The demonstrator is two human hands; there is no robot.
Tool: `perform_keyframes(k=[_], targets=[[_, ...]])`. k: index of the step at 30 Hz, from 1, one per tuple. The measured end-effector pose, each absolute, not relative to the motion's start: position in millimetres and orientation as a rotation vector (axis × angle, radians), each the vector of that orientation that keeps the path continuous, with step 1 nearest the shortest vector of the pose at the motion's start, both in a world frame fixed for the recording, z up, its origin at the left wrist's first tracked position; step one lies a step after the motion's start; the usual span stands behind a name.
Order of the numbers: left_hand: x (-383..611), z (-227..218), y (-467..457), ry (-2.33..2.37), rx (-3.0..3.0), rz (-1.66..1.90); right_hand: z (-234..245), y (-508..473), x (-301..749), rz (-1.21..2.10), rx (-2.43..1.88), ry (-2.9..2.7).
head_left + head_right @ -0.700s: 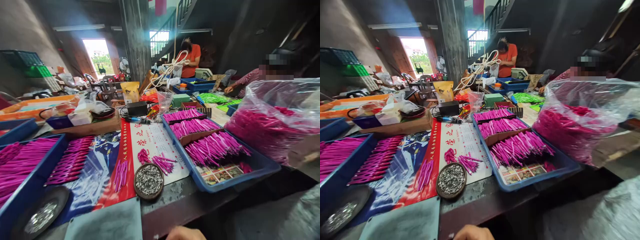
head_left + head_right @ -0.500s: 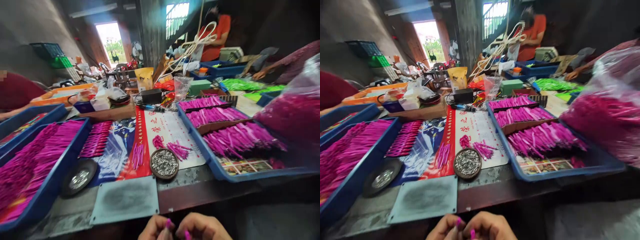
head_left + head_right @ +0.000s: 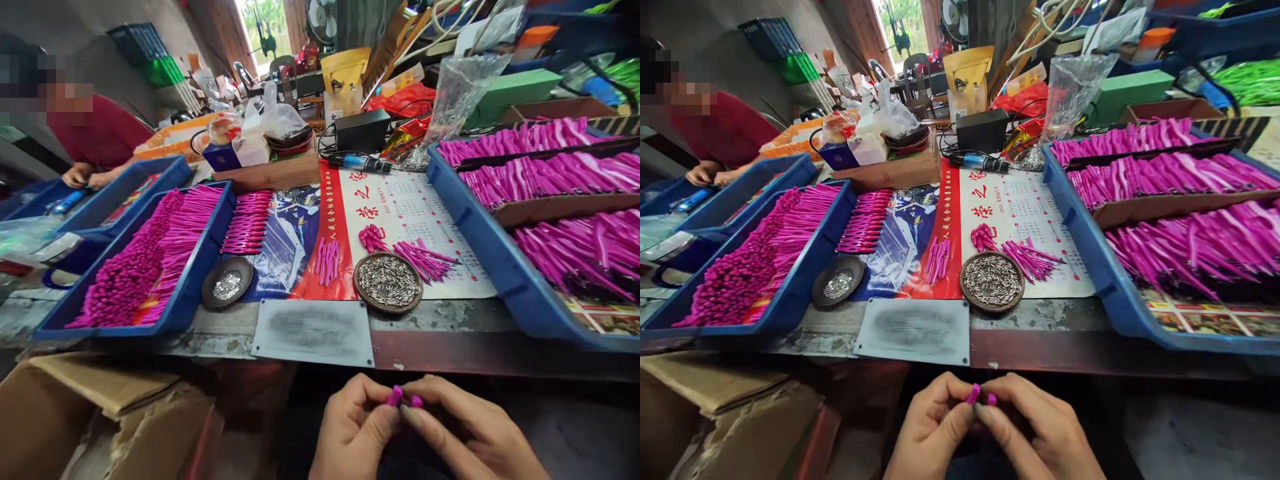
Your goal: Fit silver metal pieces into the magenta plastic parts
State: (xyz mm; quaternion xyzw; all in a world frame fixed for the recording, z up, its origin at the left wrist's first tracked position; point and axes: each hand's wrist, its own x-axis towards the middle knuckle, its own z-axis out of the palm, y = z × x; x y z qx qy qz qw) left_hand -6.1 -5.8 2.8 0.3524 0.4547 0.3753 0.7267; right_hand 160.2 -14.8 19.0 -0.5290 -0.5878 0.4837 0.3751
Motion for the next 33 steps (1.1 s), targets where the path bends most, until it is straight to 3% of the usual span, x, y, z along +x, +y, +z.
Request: perform_keyframes(k=[10,33], targets=[[-10.1,-7.5,-14.2,1.064,0.949,0.741,20.9,-14.6,149.6,1.428,-1.534,-1.156],[-1.5,13.4,-12.6,0.994,0.84,0.778,24.4,-15.0,159.0,1.097,-1.431,-1.574]])
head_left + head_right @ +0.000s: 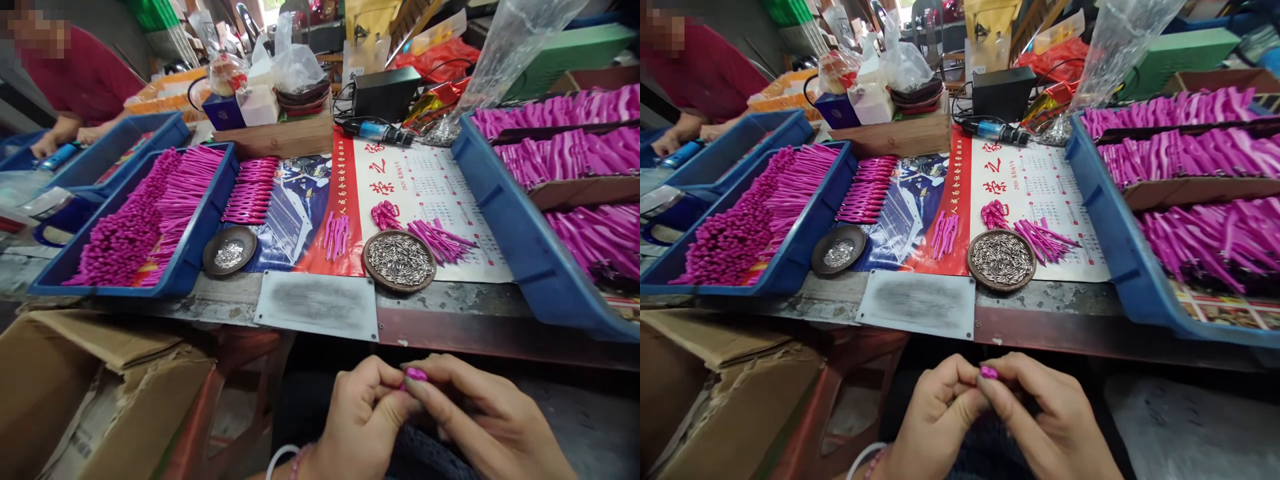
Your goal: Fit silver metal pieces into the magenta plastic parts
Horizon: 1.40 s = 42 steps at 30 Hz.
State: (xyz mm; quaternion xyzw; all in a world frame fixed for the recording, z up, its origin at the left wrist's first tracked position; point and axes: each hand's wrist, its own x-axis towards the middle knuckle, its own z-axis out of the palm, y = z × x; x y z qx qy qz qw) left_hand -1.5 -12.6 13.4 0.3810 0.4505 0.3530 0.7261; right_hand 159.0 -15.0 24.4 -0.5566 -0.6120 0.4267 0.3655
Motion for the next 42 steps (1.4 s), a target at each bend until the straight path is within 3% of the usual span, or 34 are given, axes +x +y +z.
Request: perform_keyframes(k=[12,24,42], targets=[[-7.1,19.6,-13.8,1.036,0.98,0.693,27.6,-15.8,156.7,1.145,-1.405,-1.517],[-10.0,10.3,3.1,0.881,0.555,0.488,15.0,10.9,148.5,1.845,-1.396,-0.956],[-11.0,15.4,34.2,0.767,0.417,0.377,10.5,34.0,146.5,1.966,-1.361,-0.723]])
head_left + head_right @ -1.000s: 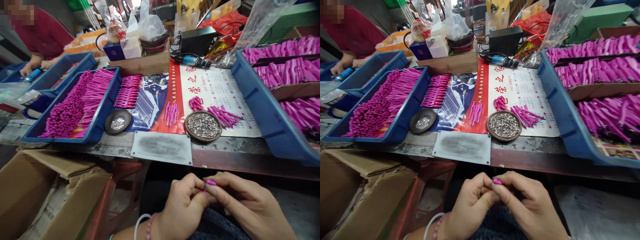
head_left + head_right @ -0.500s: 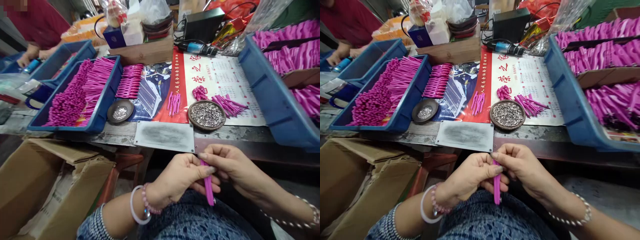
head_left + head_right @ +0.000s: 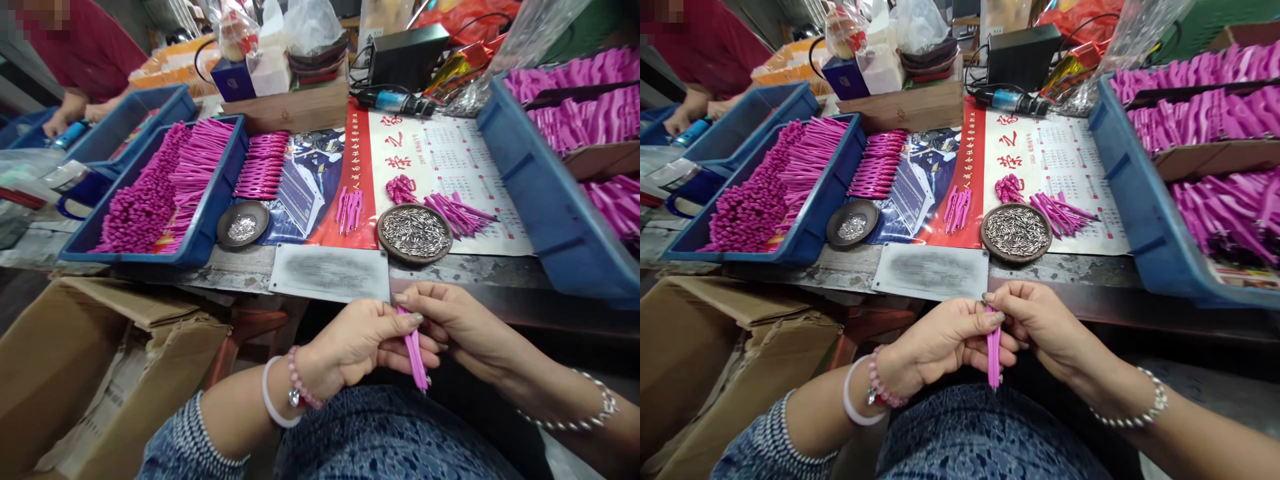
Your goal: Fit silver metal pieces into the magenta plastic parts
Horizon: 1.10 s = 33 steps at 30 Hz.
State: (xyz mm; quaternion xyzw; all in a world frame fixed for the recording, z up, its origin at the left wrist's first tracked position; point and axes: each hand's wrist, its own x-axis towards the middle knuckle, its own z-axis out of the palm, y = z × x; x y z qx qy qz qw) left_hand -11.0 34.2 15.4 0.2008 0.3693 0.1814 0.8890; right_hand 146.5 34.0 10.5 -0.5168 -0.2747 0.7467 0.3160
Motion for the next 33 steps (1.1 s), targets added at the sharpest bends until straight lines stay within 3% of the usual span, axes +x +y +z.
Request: perform_keyframes(k=[23,33], targets=[[-13.0,26.0,61.2,0.725,0.485,0.321,13.1,37.7,137.4,1.731,-1.379,-0.518],[3.3,-2.6,52.5,0.695,0.156,0.544,12.1,44.8,125.3,1.696,-1.315,-0.481]])
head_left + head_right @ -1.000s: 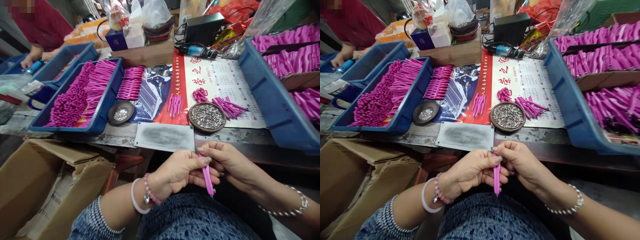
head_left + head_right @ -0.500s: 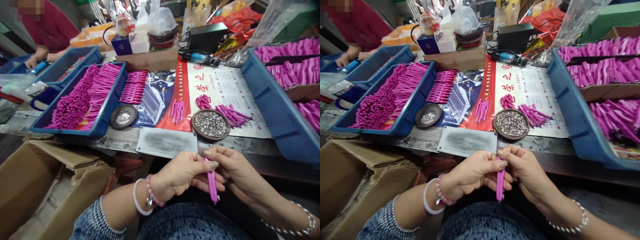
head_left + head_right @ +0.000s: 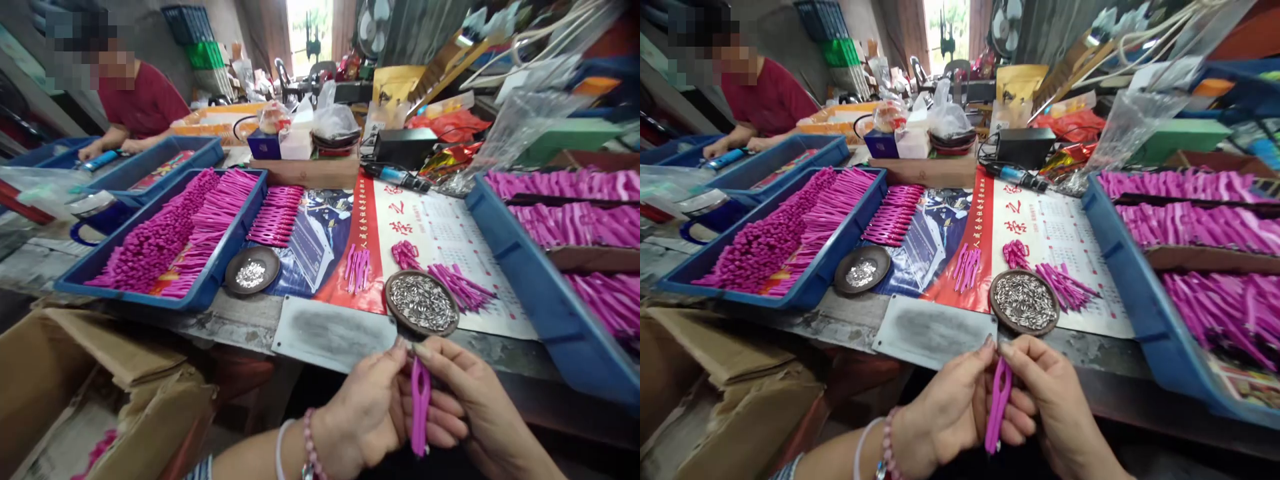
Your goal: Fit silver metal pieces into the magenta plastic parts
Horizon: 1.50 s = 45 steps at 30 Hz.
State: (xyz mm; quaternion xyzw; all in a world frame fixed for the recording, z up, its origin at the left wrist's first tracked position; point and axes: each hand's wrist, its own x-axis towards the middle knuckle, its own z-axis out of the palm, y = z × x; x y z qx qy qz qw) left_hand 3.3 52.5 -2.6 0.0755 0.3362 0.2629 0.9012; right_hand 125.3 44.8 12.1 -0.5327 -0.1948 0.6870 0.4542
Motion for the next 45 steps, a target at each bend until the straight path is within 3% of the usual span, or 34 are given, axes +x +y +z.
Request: perform_keyframes(k=[20,29,32,38,45], targets=[[-10.4,4.5,48.5,0.575,-0.067,0.631,16.4,51.4,116.0,1.752,-1.461,-0.481],[-32.5,19.8,45.2,0.68,0.429,0.637,28.8,53.0,118.9,1.685,-1.406,-0.753],[-42.4,27.4,50.4,0.708,0.68,0.651,37.5,56.3,121.3,1.522,-1.397,-1.086],[-51.4,32.2,77.5,0.745,1.134,0.784,46.0,72.9,118.5,0.774,-1.273,-1.749],[-50.2,19.8,88.0,0.718,1.184,0.853,34.9,84.4,117.0,0.6,-1.199,-1.879]])
